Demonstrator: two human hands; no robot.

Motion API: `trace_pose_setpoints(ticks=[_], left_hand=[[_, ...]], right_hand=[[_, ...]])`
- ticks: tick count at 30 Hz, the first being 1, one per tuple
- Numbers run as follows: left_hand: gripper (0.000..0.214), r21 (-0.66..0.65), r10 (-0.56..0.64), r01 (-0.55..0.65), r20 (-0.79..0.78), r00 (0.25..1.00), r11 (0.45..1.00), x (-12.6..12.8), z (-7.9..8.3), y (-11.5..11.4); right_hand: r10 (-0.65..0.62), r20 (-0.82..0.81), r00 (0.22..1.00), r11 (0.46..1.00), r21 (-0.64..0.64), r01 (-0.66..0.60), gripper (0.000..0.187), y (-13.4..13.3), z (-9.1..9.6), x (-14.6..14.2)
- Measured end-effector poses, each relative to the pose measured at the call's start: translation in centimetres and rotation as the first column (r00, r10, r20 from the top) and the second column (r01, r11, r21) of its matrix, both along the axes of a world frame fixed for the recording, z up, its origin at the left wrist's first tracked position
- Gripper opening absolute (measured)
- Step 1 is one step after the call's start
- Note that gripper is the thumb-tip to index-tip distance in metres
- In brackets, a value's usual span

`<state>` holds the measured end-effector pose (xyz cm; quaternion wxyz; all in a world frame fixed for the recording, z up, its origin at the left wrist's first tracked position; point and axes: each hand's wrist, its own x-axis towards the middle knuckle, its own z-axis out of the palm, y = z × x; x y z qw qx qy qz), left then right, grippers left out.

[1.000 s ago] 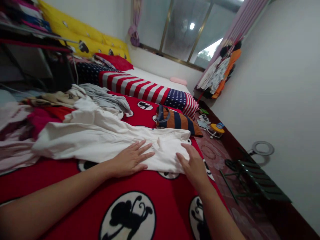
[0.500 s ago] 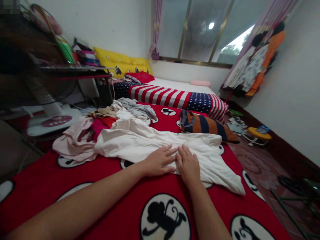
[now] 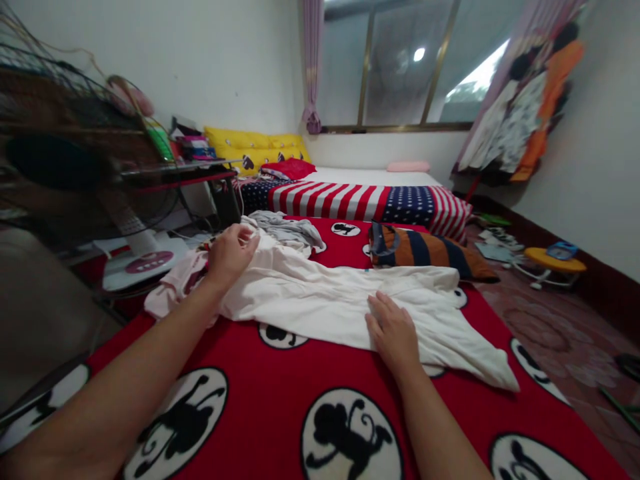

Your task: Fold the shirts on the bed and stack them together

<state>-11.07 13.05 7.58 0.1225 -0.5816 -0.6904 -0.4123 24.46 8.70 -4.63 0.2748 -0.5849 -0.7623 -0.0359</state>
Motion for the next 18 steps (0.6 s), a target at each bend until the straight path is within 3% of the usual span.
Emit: trace_pose_setpoints(ticks=[2, 4, 6, 7, 10, 14, 18], left_hand=[[0.039, -0.225, 0.064, -0.066, -0.014, 0.998, 0.972, -2.1, 0.7, 0.7], [0.051, -0.457, 0.026, -0.028, -0.009, 1.000, 0.889, -3.2, 0.8, 1.3], [0.057, -0.581, -0.060, 0.055, 0.011, 0.998, 0.812, -3.5, 0.5, 1.6], [0.057, -0.594, -0.101, 0.096, 0.025, 0.995, 0.798, -3.4, 0.3, 1.7], [0.046, -0.467, -0.240, 0.288, 0.162, 0.957, 0.836, -3.2, -0.4, 1.8], [0.027, -0.186, -0.394, 0.508, 0.434, 0.810, 0.841, -2.9, -0.9, 1.7], [0.016, -0.115, -0.490, 0.566, 0.380, 0.784, 0.816, -2.5, -0.9, 1.2]], right_hand=[[-0.015, -0.016, 1.000, 1.000, 0.007, 0.016, 0.040, -0.1, 0.2, -0.3], [-0.024, -0.027, 0.999, 1.000, 0.011, 0.025, 0.039, -0.3, 0.4, -0.5], [-0.025, -0.028, 0.999, 1.000, 0.010, 0.025, 0.039, -0.4, 0.5, -0.6], [-0.025, -0.028, 0.999, 1.000, 0.010, 0.025, 0.039, -0.4, 0.5, -0.6], [-0.025, -0.029, 0.999, 1.000, 0.011, 0.025, 0.039, -0.4, 0.5, -0.5], [-0.022, -0.039, 0.999, 1.000, 0.019, 0.023, 0.039, -0.4, 0.4, -0.5], [-0.022, -0.046, 0.999, 1.000, 0.013, 0.023, 0.038, -0.4, 0.5, -0.5]])
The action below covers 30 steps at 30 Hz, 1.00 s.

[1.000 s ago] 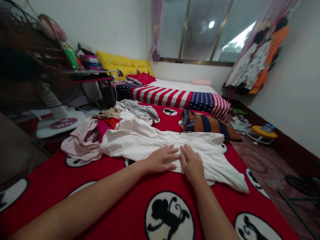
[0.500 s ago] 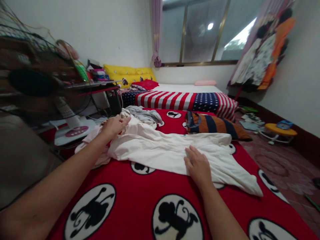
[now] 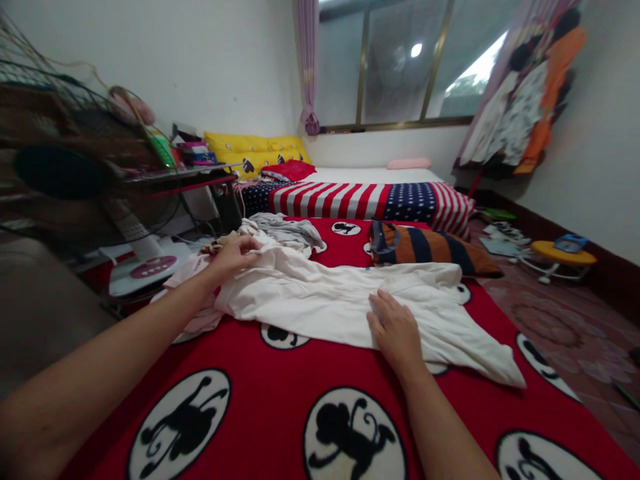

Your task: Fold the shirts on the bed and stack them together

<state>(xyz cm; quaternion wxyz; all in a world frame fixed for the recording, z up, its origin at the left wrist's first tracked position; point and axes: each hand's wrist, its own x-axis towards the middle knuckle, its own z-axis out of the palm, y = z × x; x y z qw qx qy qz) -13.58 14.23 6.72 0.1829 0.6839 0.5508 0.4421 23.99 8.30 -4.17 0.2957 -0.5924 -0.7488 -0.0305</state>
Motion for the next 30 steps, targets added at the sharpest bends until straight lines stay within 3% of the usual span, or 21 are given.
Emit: trace_pose_setpoints(ticks=[4, 6, 8, 10, 14, 16, 19, 22, 30], left_hand=[[0.010, 0.062, -0.245, 0.269, -0.254, 0.936, 0.961, 1.1, -0.4, -1.8], [0.011, -0.034, -0.369, 0.382, -0.347, 0.862, 0.923, 1.8, -0.7, -3.0], [0.014, -0.129, -0.418, 0.400, -0.367, 0.831, 0.907, 2.4, -0.9, -4.0], [0.016, -0.098, -0.362, 0.352, -0.380, 0.851, 0.931, 2.8, -1.1, -4.7], [0.014, 0.109, -0.082, 0.151, -0.477, 0.875, 0.982, 2.5, -1.1, -5.6], [0.014, 0.096, 0.044, 0.017, -0.596, 0.802, 0.995, 2.2, -1.0, -6.1], [0.020, 0.051, 0.111, -0.113, -0.770, 0.628, 0.992, 2.0, -1.1, -6.9], [0.019, 0.050, 0.106, -0.115, -0.831, 0.546, 0.992, 2.0, -1.5, -7.4], [0.017, 0.130, 0.111, -0.004, -0.825, 0.555, 0.991, 2.1, -2.6, -7.0]], right_hand=[[0.021, 0.005, 1.000, 1.000, -0.011, -0.021, 0.038, 0.1, 0.0, 0.1], [0.018, 0.003, 1.000, 1.000, -0.005, -0.018, 0.038, 0.1, 0.0, 0.1], [0.006, 0.000, 1.000, 1.000, 0.002, -0.006, 0.038, 0.1, -0.1, 0.1], [0.004, -0.001, 1.000, 1.000, 0.005, -0.004, 0.038, 0.0, -0.1, 0.0], [-0.001, -0.004, 1.000, 1.000, 0.014, 0.001, 0.038, -0.1, 0.0, -0.1], [-0.004, -0.007, 1.000, 1.000, 0.020, 0.005, 0.037, -0.1, 0.1, -0.1], [-0.001, -0.012, 1.000, 1.000, 0.019, 0.001, 0.037, -0.2, 0.2, -0.2], [0.003, -0.021, 1.000, 1.000, 0.013, -0.003, 0.037, -0.3, 0.3, -0.2], [-0.001, -0.020, 1.000, 1.000, 0.010, 0.001, 0.038, -0.3, 0.2, -0.2]])
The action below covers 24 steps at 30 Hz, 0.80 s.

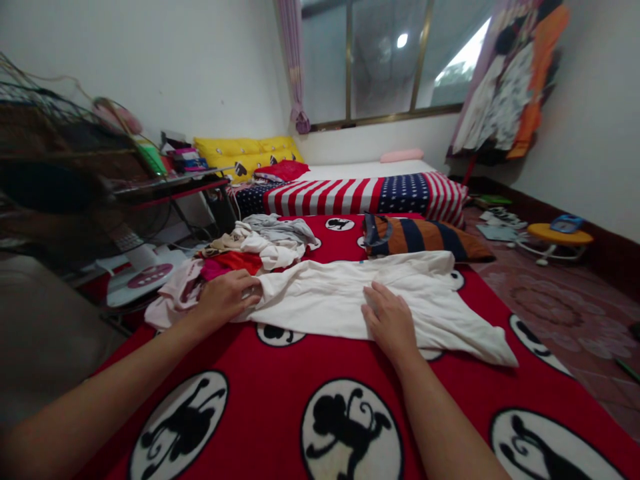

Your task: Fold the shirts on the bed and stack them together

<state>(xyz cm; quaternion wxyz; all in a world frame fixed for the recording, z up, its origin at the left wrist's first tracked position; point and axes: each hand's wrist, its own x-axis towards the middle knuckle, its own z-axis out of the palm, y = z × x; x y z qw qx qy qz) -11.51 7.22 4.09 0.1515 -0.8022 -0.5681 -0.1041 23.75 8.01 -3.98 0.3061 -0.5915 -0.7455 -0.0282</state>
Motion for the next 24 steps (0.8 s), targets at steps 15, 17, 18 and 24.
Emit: trace_pose_setpoints(ticks=[15, 17, 18, 24], left_hand=[[0.020, -0.042, -0.259, 0.255, -0.196, 0.946, 0.966, 0.7, -1.9, 0.8], [0.022, -0.081, -0.264, 0.254, -0.157, 0.952, 0.964, 0.8, -2.0, 0.8], [0.023, -0.095, -0.255, 0.246, -0.104, 0.961, 0.965, 0.7, -1.9, 0.8], [0.021, -0.080, -0.082, 0.130, 0.442, 0.893, 0.988, -1.8, 2.0, 2.3]], right_hand=[[0.011, -0.006, 1.000, 1.000, -0.018, -0.011, 0.037, 0.0, 0.2, 0.0], [0.009, -0.007, 1.000, 1.000, -0.014, -0.009, 0.037, 0.0, 0.2, 0.1], [0.008, -0.009, 1.000, 1.000, -0.010, -0.008, 0.037, 0.0, 0.2, 0.1], [0.013, -0.019, 1.000, 1.000, -0.008, -0.013, 0.037, -0.1, 0.3, 0.0]])
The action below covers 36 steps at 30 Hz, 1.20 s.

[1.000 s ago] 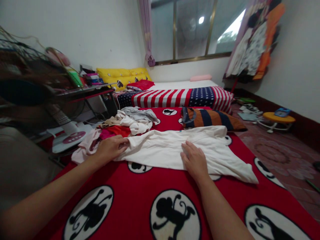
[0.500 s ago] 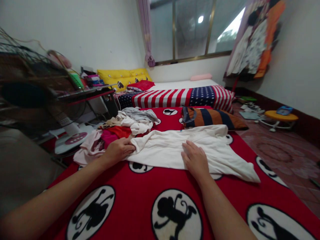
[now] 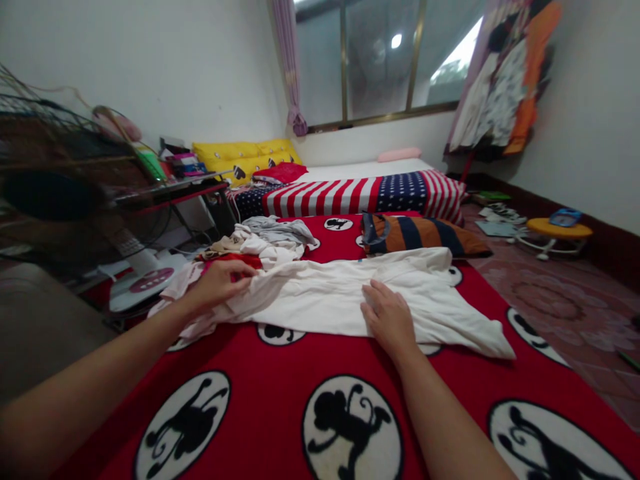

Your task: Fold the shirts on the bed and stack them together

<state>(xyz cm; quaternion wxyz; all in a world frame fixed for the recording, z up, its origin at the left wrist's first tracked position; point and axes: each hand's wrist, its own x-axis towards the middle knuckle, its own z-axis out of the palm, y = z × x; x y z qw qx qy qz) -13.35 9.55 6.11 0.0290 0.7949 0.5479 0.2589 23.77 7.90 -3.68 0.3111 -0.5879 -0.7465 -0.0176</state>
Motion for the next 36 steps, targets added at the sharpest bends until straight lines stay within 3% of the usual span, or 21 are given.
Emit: trace_pose_setpoints(ticks=[2, 5, 9, 13, 15, 17, 19, 21, 24, 28, 31, 34, 36], left_hand=[[0.024, 0.031, 0.150, -0.157, 0.148, 0.977, 0.987, -1.2, 2.0, 1.3], [0.023, 0.069, 0.302, -0.323, 0.216, 0.928, 0.944, -2.5, 3.5, 3.4], [0.015, 0.082, 0.340, -0.359, 0.179, 0.923, 0.930, -2.8, 2.7, 5.3], [0.022, 0.196, 0.335, -0.375, 0.211, 0.918, 0.906, -2.3, 1.5, 4.2], [0.023, 0.296, 0.257, -0.308, 0.198, 0.946, 0.904, -2.1, 1.3, 2.3], [0.025, 0.321, 0.114, -0.142, 0.105, 0.988, 0.936, -2.0, 1.0, -0.3], [0.028, 0.221, -0.069, 0.082, -0.065, 0.996, 0.972, -1.8, 0.4, -2.9], [0.046, 0.080, -0.220, 0.245, -0.234, 0.947, 0.966, -1.6, -0.5, -5.1], [0.072, -0.017, -0.285, 0.301, -0.376, 0.882, 0.954, -1.2, -2.1, -7.0], [0.046, -0.015, -0.187, 0.191, -0.290, 0.939, 0.982, -1.6, -3.4, -6.4], [0.033, 0.021, 0.055, -0.054, -0.039, 0.998, 0.998, -2.6, -2.9, -4.2], [0.031, -0.021, 0.352, -0.354, 0.168, 0.921, 0.935, -3.4, -1.8, -1.6], [0.040, -0.089, 0.414, -0.405, 0.207, 0.886, 0.910, -3.5, -1.1, -0.2]], right_hand=[[0.000, 0.000, 1.000, 1.000, -0.010, 0.000, 0.037, 0.1, 0.1, 0.0], [-0.005, -0.004, 1.000, 1.000, -0.019, 0.005, 0.037, 0.2, 0.1, 0.0], [-0.002, -0.012, 1.000, 1.000, -0.007, 0.002, 0.036, 0.1, 0.0, 0.0], [-0.009, -0.011, 1.000, 1.000, -0.007, 0.009, 0.036, 0.0, 0.0, 0.0], [-0.012, -0.003, 1.000, 1.000, -0.014, 0.012, 0.037, 0.0, 0.0, 0.0], [-0.009, 0.003, 1.000, 1.000, -0.019, 0.009, 0.038, 0.0, 0.1, 0.0], [-0.004, 0.004, 1.000, 1.000, -0.022, 0.004, 0.038, 0.0, 0.1, 0.0], [-0.005, -0.003, 1.000, 1.000, -0.021, 0.005, 0.038, 0.0, 0.1, -0.1], [-0.010, -0.015, 1.000, 1.000, -0.009, 0.010, 0.036, -0.1, 0.1, -0.1], [-0.003, -0.005, 1.000, 1.000, -0.004, 0.003, 0.037, -0.1, 0.1, -0.1], [0.003, 0.000, 1.000, 1.000, -0.007, -0.003, 0.037, -0.1, 0.1, -0.1], [-0.009, 0.006, 1.000, 1.000, -0.007, 0.009, 0.037, 0.0, 0.0, 0.0], [-0.015, 0.009, 1.000, 1.000, -0.005, 0.015, 0.036, 0.0, 0.0, 0.0]])
